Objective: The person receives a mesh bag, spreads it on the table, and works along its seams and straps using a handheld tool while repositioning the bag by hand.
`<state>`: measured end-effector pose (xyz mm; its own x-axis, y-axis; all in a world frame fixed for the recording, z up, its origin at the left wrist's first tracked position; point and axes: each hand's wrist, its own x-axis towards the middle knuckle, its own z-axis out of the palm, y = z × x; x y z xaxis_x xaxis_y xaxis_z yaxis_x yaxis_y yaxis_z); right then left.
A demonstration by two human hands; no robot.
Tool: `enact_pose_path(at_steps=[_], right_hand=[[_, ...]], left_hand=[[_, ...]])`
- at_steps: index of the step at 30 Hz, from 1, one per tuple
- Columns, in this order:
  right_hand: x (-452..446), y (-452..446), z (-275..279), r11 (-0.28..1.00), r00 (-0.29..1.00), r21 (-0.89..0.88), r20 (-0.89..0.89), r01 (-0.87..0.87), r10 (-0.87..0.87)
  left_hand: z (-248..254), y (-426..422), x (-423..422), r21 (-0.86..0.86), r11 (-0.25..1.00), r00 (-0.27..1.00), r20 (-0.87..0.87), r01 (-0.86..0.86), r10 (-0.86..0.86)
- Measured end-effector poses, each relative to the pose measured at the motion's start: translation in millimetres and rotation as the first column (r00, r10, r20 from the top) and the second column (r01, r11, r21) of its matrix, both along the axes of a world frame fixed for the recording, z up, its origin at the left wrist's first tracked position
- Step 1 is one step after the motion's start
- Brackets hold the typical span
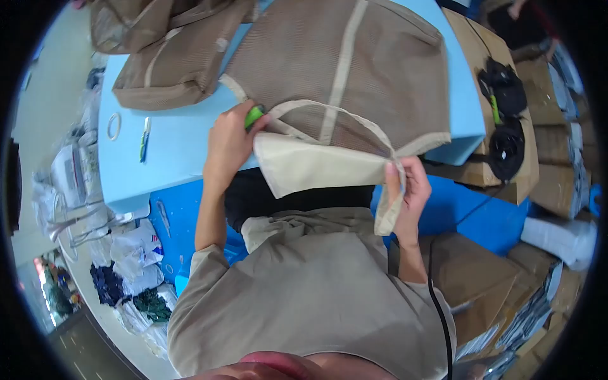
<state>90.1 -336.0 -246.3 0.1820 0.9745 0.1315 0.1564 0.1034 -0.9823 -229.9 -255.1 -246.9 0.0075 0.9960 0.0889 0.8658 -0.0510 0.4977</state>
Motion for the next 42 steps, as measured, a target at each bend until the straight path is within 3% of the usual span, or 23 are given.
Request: enact_pose_path(at_steps=[2, 5, 6, 8, 9, 11, 12, 13, 15, 16, 19, 20, 22, 26, 28, 29, 31, 33, 34, 36, 39, 41, 42], right_hand=[[10, -2, 2, 0.994, 0.992, -0.035, 0.072, -0.101, 0.103], [18, 3, 10, 0.93, 0.929, 0.117, 0.181, -0.348, 0.324], [26, 3, 7, 0.938, 0.933, 0.104, 0.188, -0.33, 0.307], [36, 0, -2, 0.828, 0.813, 0.047, -0.163, -0.559, 0.559], [37, -4, 0, 0.83, 0.814, 0.045, -0.174, -0.555, 0.554], [34, -4, 15, 0.763, 0.689, -0.161, -0.573, -0.626, 0.444], [38, -1, 14, 0.758, 0.7, -0.113, -0.489, -0.643, 0.521], [47, 2, 16, 0.758, 0.699, -0.111, -0.49, -0.643, 0.521], [72, 4, 26, 0.761, 0.832, -0.338, -0.242, -0.555, 0.499], [83, 10, 31, 0.786, 0.843, -0.31, -0.263, -0.534, 0.469], [96, 11, 31, 0.952, 0.678, 0.056, -0.689, -0.301, 0.255], [98, 12, 32, 0.953, 0.683, 0.056, -0.685, -0.299, 0.254], [99, 18, 31, 0.987, 0.773, 0.155, -0.632, 0.048, 0.062], [56, 77, 33, 0.944, 0.89, 0.304, -0.455, 0.126, 0.028], [48, 106, 11, 0.977, 0.991, 0.192, 0.083, 0.09, -0.107], [41, 107, 14, 0.976, 0.994, 0.205, 0.068, 0.072, -0.088], [27, 95, 30, 0.985, 0.871, 0.157, 0.47, 0.074, -0.141], [33, 91, 48, 0.974, 0.938, 0.018, 0.269, 0.224, -0.221], [41, 93, 53, 0.929, 0.854, 0.101, 0.37, 0.355, -0.366], [68, 98, 43, 0.808, 0.718, 0.413, 0.393, 0.421, -0.575], [27, 71, 67, 0.718, 0.54, 0.668, 0.538, 0.196, -0.648], [-8, 38, 52, 0.853, 0.72, 0.514, 0.625, -0.09, -0.301], [-31, 32, 45, 0.855, 0.751, 0.463, 0.645, -0.233, -0.144]], left_hand=[[8, -2, 5, -0.001, 1.0, 0.999, -0.033, -0.011, 0.011], [-1, 0, -1, 0.029, 1.0, 0.999, -0.037, -0.002, 0.003], [-3, 2, 1, 0.019, 1.0, 1.0, -0.025, 0.017, -0.017], [1, 2, 0, -0.021, 1.0, 1.0, -0.015, -0.005, 0.005], [2, 1, 0, -0.029, 1.0, 1.0, -0.023, -0.001, 0.001], [6, 3, 2, -0.026, 1.0, 0.999, -0.035, -0.008, 0.008], [7, 3, 1, -0.027, 1.0, 0.999, -0.041, -0.008, 0.007], [7, 2, 2, -0.001, 1.0, 0.999, -0.042, -0.014, 0.014], [5, 1, 3, 0.022, 1.0, 0.999, -0.038, -0.013, 0.014], [4, 2, 1, 0.013, 1.0, 0.998, -0.059, -0.012, 0.013], [2, 2, 1, 0.018, 1.0, 0.998, -0.066, -0.015, 0.016], [2, 2, 1, 0.026, 0.999, 0.998, -0.058, -0.031, 0.033], [1, 3, 2, 0.009, 0.999, 0.998, -0.05, -0.035, 0.036], [9, 3, 5, -0.02, 0.999, 0.996, -0.08, -0.05, 0.049], [7, 1, 4, 0.028, 0.998, 0.995, -0.09, -0.049, 0.051], [4, 0, 3, 0.071, 0.997, 0.995, -0.082, -0.043, 0.049], [7, 1, 2, 0.091, 0.992, 0.992, -0.084, -0.086, 0.094], [10, 1, 2, 0.001, 0.999, 0.997, -0.066, -0.05, 0.05], [8, 2, 1, 0.002, 0.999, 0.997, -0.051, -0.052, 0.052], [9, 2, 3, 0.02, 0.998, 0.998, -0.045, -0.053, 0.054], [10, 5, 2, 0.037, 0.998, 0.997, -0.045, -0.054, 0.055], [10, 5, 0, -0.001, 0.999, 0.998, -0.033, -0.045, 0.045], [10, 5, 0, -0.003, 0.999, 0.998, -0.038, -0.042, 0.042]])
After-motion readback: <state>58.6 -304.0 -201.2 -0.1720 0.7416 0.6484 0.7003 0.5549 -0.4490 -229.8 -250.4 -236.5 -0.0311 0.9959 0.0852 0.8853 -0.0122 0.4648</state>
